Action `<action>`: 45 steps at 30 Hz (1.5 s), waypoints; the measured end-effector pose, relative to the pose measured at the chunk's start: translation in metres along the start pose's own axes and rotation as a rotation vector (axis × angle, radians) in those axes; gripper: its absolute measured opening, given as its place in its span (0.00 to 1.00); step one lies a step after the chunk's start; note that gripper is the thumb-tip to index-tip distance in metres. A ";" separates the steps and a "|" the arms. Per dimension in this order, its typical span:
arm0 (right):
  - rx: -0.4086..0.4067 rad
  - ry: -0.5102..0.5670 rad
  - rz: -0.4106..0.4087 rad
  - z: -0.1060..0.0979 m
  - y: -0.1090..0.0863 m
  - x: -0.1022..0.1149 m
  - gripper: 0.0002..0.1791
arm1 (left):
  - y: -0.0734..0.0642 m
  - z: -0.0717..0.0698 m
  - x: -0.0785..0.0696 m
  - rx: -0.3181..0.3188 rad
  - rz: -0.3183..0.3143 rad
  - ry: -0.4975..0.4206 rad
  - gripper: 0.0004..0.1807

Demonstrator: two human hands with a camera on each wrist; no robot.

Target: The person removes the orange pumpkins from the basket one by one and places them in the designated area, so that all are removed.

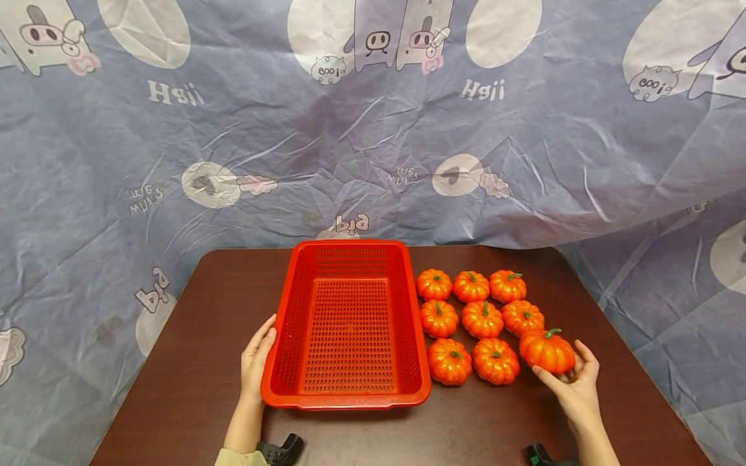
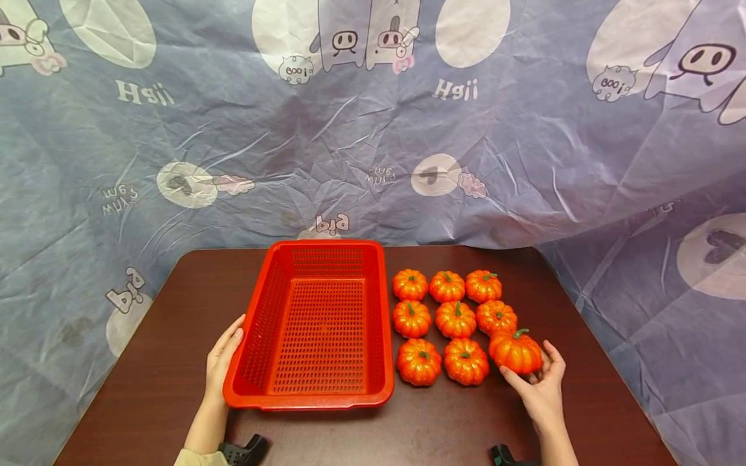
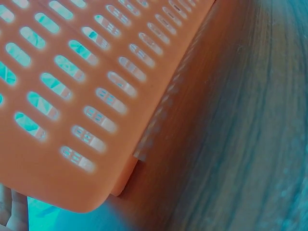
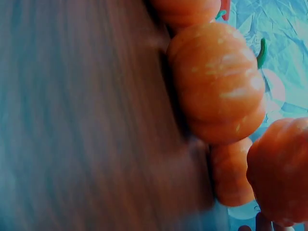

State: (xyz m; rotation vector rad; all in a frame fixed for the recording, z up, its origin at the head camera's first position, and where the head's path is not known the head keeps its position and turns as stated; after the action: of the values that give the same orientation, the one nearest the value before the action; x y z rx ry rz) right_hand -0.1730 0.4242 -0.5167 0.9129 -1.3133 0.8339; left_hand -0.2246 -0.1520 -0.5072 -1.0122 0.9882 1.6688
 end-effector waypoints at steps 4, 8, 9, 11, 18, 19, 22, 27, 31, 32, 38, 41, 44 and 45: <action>0.040 -0.032 0.034 0.002 -0.003 -0.001 0.50 | 0.000 0.000 0.000 0.001 0.004 -0.006 0.24; 0.047 -0.103 0.057 0.002 -0.003 -0.004 0.50 | 0.000 -0.001 0.000 0.003 -0.002 0.004 0.24; 0.041 -0.126 0.062 0.001 -0.003 -0.005 0.50 | -0.001 -0.001 0.000 0.001 -0.006 0.005 0.24; 0.035 -0.176 0.080 0.001 -0.003 -0.006 0.50 | 0.000 0.000 0.000 0.000 -0.012 0.009 0.25; 0.002 -0.258 0.096 -0.001 0.000 -0.010 0.51 | 0.000 0.000 -0.002 0.003 0.004 -0.007 0.24; -0.002 -0.276 0.097 -0.002 0.000 -0.011 0.51 | 0.000 0.000 -0.002 0.005 0.008 -0.011 0.24; -0.007 -0.346 0.102 -0.002 0.001 -0.014 0.51 | 0.000 0.001 -0.002 0.011 0.013 -0.017 0.24; -0.009 -0.437 0.101 -0.001 0.003 -0.017 0.53 | 0.000 0.000 -0.002 0.010 0.007 -0.008 0.23; -0.007 -0.456 0.117 -0.001 0.004 -0.019 0.54 | 0.000 0.000 -0.002 0.007 0.002 -0.002 0.23; -0.005 -0.462 0.123 -0.001 0.004 -0.020 0.54 | 0.000 0.000 -0.002 0.006 0.002 -0.002 0.23; 0.009 -0.506 0.146 -0.002 0.004 -0.022 0.55 | 0.000 0.001 -0.001 0.016 0.019 -0.014 0.24; 0.019 -0.525 0.151 -0.003 0.005 -0.021 0.55 | 0.000 0.001 -0.001 0.018 0.023 -0.012 0.25; 0.035 -0.541 0.161 -0.003 0.006 -0.021 0.54 | 0.000 0.001 0.000 0.010 0.013 -0.005 0.25; 0.038 -0.545 0.165 -0.003 0.006 -0.021 0.54 | 0.000 0.000 0.000 0.005 0.007 0.000 0.25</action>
State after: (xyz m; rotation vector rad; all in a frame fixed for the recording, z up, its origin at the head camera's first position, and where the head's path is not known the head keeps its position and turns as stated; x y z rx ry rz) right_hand -0.1789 0.4298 -0.5377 1.1205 -1.8688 0.7635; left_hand -0.2250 -0.1516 -0.5071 -1.0060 0.9967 1.6710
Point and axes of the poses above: each hand's wrist, its own y-axis towards the middle knuckle, its own z-axis out of the palm, x = y × z, the point moved 7 cm from there along y, towards the middle knuckle, and after that the axes turned 6 degrees about z, right-handed, at the moved point
